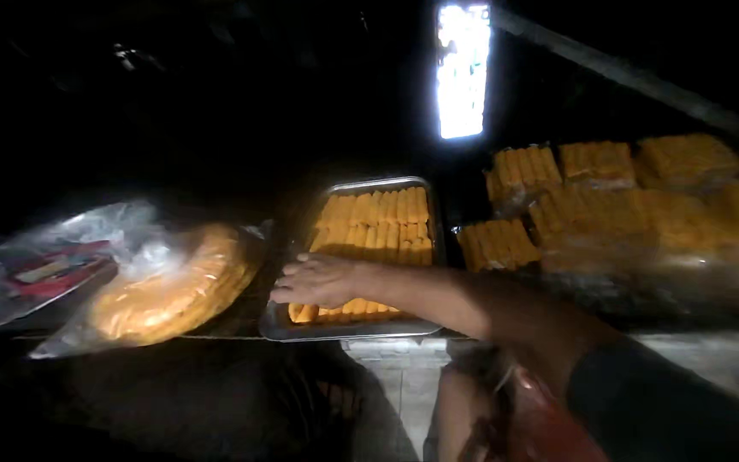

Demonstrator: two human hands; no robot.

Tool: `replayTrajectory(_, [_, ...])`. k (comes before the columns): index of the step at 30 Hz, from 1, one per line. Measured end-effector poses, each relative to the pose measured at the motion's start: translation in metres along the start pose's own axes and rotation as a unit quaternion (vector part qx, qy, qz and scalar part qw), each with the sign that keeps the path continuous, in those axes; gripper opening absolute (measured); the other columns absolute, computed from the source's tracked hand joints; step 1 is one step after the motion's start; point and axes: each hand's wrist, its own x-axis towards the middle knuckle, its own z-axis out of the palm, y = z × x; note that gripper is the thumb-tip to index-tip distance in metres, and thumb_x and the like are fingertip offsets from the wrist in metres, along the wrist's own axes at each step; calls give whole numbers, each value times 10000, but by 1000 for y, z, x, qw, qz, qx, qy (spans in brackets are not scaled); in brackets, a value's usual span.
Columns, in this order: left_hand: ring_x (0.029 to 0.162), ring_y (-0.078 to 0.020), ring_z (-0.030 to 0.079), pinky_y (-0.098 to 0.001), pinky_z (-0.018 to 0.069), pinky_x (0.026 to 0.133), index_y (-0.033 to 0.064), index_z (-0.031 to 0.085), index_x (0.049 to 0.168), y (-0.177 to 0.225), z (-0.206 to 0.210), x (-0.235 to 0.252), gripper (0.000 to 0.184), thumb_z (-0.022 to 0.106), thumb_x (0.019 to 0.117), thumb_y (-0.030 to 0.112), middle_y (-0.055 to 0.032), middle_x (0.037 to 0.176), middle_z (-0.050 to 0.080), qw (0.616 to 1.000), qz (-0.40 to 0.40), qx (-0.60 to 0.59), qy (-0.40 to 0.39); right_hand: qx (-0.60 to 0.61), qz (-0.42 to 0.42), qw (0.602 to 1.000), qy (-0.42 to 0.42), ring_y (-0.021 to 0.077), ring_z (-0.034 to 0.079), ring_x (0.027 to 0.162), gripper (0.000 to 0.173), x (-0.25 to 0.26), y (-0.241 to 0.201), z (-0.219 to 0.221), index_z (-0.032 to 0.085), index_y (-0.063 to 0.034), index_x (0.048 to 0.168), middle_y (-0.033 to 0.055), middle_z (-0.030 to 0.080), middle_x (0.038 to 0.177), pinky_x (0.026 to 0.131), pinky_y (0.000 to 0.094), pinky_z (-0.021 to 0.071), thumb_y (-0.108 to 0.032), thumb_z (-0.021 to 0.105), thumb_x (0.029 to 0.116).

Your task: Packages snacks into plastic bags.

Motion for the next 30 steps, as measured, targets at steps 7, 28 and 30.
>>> replayTrajectory(7, [1093,-387,709,-450,530,1015,-116,739,1077,111,-59,38,228,577,929,-55,-246,1131,735,993,-107,5,-43,83,30,992,94,339,572,1269,534,-9,-5,-37,658,-47,1294,134,678,1279,1124,554,380,-43,836,791])
replayTrajectory(28, [1172,-334,681,-436,500,1057,-81,716,1176,96,-50,41,271,548,978,-4,-209,1220,716,978,-188,-9,-93,5,62,987,-149,375,542,1279,612,-148,47,-69,673,-124,1288,131,625,1320,1045,613,408,58,807,719])
replayTrajectory(30, [1157,-295,674,-404,496,1054,-99,683,1215,104,-53,47,283,540,989,-7,-214,1222,706,959,-255,-91,-85,31,88,981,-167,371,513,1340,655,-145,48,-71,643,-144,1357,118,599,1405,1078,629,386,64,784,752])
